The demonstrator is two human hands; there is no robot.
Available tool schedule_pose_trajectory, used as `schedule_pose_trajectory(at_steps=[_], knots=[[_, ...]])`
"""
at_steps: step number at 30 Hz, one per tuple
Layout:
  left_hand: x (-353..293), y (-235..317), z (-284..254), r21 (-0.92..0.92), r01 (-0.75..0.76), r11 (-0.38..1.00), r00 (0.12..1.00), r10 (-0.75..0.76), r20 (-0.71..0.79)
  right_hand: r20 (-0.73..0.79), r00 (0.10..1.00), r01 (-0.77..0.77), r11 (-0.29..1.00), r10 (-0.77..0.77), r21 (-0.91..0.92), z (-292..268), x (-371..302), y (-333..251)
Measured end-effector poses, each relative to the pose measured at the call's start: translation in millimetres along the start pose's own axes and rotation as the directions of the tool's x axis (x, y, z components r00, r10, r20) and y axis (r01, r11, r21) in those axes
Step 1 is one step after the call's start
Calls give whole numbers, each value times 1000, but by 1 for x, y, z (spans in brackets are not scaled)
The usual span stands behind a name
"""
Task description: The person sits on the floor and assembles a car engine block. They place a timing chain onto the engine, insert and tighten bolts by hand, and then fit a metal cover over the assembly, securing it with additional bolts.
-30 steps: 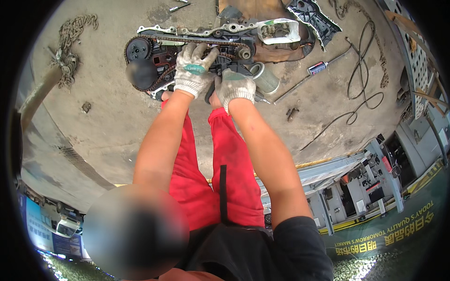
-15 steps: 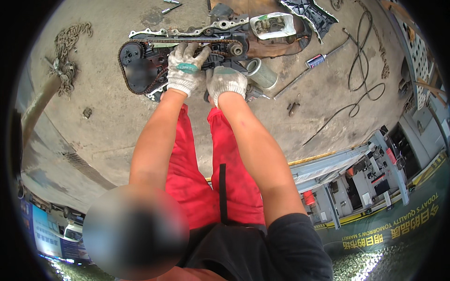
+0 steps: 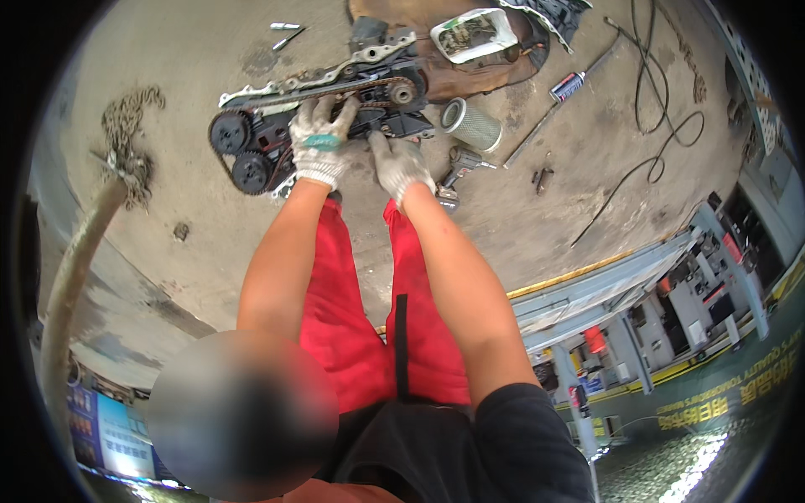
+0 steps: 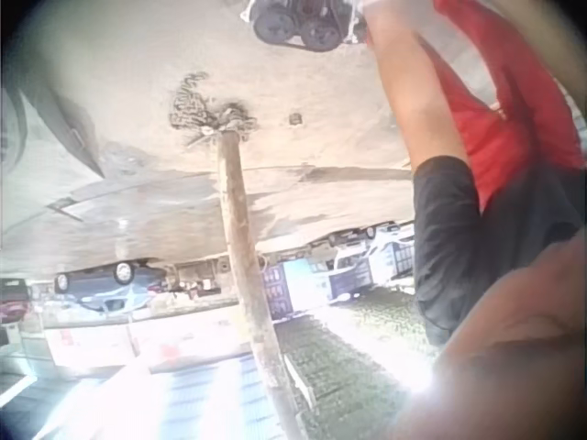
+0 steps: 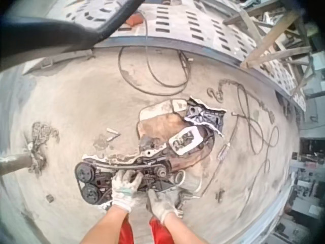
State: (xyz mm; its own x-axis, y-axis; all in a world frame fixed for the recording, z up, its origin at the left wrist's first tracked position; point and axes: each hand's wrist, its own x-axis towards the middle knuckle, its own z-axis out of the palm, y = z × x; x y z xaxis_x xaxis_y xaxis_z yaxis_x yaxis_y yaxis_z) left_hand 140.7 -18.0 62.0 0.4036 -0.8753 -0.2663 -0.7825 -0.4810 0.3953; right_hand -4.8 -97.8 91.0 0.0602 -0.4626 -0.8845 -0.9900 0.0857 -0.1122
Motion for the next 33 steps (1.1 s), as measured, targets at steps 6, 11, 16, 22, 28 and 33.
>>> schedule_pose_trajectory(at_steps=[6, 11, 16, 22, 28, 33], knots=[[-9, -4, 20, 22, 6, 1000, 1000, -5, -16, 122, 942, -313, 690, 313, 652, 86, 66, 279], [-4, -4, 21, 16, -71, 997, 997, 72, -32, -322, 802, -422, 859, 503, 290, 168, 137, 395], [-8, -17, 29, 225, -130, 966, 980, 160, -118, 118, 723, -607, 543, 681, 580, 137, 217, 342], [-2, -9, 42, 167, -208, 964, 961, 233, -149, -16, 697, -495, 497, 717, 713, 201, 279, 426], [-6, -6, 31, 147, -141, 979, 979, 160, -124, 82, 862, -312, 397, 500, 863, 142, 126, 373], [-12, -2, 22, 134, 10, 991, 1000, -9, -13, -444, 775, 483, 874, -450, -44, 61, -15, 325]])
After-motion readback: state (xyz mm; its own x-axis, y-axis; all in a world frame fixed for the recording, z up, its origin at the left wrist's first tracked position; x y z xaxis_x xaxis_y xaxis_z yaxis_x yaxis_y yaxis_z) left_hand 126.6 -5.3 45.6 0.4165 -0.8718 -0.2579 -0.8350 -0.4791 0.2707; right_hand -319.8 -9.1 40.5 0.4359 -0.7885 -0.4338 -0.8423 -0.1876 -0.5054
